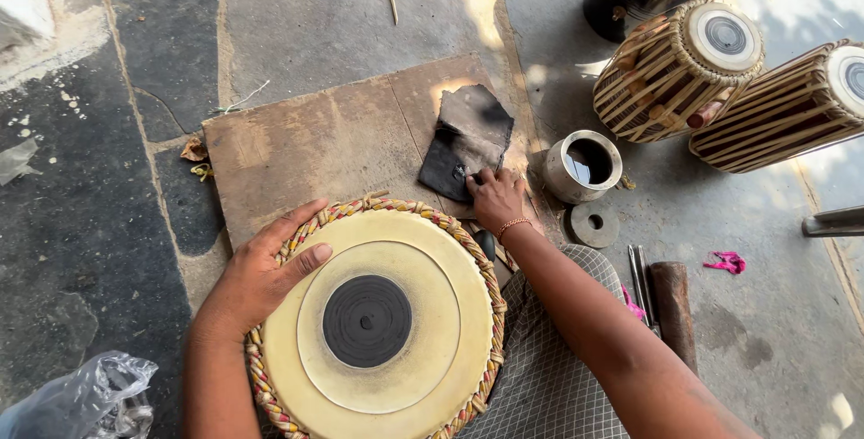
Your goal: The person applies a dark substance to the center of a drum head and then smooths it using a small piece of cloth and their fingers.
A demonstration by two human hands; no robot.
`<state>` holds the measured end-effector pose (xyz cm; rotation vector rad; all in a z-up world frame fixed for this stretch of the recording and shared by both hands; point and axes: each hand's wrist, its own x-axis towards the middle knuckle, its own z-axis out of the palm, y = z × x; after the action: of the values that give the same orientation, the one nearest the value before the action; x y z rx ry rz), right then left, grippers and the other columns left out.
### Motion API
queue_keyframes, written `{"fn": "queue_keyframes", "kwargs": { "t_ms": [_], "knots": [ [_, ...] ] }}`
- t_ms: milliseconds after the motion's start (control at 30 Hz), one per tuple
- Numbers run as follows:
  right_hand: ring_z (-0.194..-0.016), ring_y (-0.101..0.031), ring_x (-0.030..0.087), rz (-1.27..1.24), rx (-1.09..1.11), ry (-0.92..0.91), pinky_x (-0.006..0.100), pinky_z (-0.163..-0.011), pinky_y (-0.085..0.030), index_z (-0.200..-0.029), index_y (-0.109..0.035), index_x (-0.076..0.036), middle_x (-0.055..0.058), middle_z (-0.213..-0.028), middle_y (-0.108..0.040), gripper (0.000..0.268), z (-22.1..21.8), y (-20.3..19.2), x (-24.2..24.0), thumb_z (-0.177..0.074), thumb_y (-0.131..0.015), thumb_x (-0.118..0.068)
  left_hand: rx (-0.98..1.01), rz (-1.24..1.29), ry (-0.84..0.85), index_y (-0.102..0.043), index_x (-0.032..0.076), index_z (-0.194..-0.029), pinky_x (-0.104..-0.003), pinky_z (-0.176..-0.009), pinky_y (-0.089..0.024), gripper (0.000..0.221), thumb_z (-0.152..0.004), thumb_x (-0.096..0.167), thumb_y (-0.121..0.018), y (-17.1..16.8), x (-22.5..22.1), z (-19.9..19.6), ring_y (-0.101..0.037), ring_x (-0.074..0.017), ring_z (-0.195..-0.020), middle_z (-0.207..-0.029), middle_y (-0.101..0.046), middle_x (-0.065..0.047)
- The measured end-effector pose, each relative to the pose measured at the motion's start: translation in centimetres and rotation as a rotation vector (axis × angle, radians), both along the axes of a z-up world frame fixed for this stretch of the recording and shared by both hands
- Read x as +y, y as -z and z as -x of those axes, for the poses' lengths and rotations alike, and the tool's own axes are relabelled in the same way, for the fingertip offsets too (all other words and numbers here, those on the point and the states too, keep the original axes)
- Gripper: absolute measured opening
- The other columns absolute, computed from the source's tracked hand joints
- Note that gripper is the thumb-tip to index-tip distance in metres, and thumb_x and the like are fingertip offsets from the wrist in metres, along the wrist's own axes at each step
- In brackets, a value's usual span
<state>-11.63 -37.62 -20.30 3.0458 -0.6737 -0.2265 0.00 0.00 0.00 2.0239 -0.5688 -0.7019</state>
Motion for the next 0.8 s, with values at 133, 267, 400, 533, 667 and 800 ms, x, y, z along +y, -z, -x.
{"fn": "queue_keyframes", "kwargs": {
  "t_ms": [133, 267, 400, 533, 667, 800],
  "knots": [
    [-0.131, -0.046, 0.028, 0.054, 0.023, 0.053, 0.056, -0.105, -0.035, -0.115, -0.078, -0.029, 0.000, -0.137, -0.058, 0.032, -0.6, -0.6, 0.8, -0.095, -0.057, -0.016, -0.049, 0.021, 0.024, -0.060, 0.026, -0.143, -0.041, -0.113, -0.041, 0.071, -0.081, 0.058, -0.070, 0.3, 0.1, 0.1, -0.056, -0.0254, -0.138, -0.145, -0.063, -0.010],
    [-0.120, -0.052, 0.035, -0.181, -0.256, 0.266, 0.055, -0.094, -0.043, -0.107, -0.082, -0.030, -0.002, -0.137, -0.063, 0.046, -0.3, -2.9, -1.4, -0.084, -0.057, 0.002, -0.059, 0.052, 0.022, -0.060, 0.025, -0.143, -0.041, -0.112, -0.040, 0.073, -0.080, 0.059, -0.072, 0.9, 0.3, 0.4, -0.053, -0.0278, -0.139, -0.147, -0.060, -0.011],
    [-0.107, -0.066, 0.030, -0.436, -0.608, 0.102, 0.039, -0.096, -0.053, -0.120, -0.078, -0.018, 0.010, -0.128, -0.067, 0.051, 2.1, -8.0, -1.1, -0.081, -0.058, 0.009, -0.080, 0.053, 0.032, -0.059, 0.027, -0.144, -0.042, -0.113, -0.043, 0.077, -0.079, 0.065, -0.069, 0.9, 0.3, 0.4, -0.055, -0.0283, -0.138, -0.146, -0.060, -0.011],
    [-0.115, -0.065, 0.021, -0.718, -0.713, 0.137, 0.032, -0.096, -0.051, -0.126, -0.072, -0.013, 0.008, -0.126, -0.067, 0.043, 4.5, -15.8, 4.1, -0.088, -0.059, 0.005, -0.083, 0.010, 0.018, -0.058, 0.029, -0.145, -0.043, -0.113, -0.042, 0.079, -0.077, 0.068, -0.068, 0.7, 0.2, 0.8, -0.052, -0.0282, -0.140, -0.150, -0.057, -0.010],
    [-0.126, -0.062, 0.019, -0.830, -0.667, -0.182, 0.035, -0.102, -0.054, -0.129, -0.069, -0.012, 0.007, -0.140, -0.062, 0.037, 8.5, -24.1, 10.9, -0.094, -0.062, -0.003, -0.113, -0.150, -0.005, -0.054, 0.031, -0.147, -0.044, -0.115, -0.041, 0.083, -0.076, 0.072, -0.068, 0.9, -0.1, 1.0, -0.051, -0.0282, -0.141, -0.150, -0.057, -0.008],
    [-0.128, -0.053, 0.029, -0.559, -0.413, -0.575, 0.043, -0.108, -0.044, -0.133, -0.067, -0.018, 0.006, -0.145, -0.058, 0.049, 10.1, -27.8, 17.0, -0.085, -0.076, -0.021, -0.231, -0.094, 0.061, -0.053, 0.031, -0.148, -0.045, -0.115, -0.038, 0.081, -0.079, 0.071, -0.067, 1.3, 0.0, 0.6, -0.046, -0.0308, -0.142, -0.151, -0.053, -0.011]
  ]
}}
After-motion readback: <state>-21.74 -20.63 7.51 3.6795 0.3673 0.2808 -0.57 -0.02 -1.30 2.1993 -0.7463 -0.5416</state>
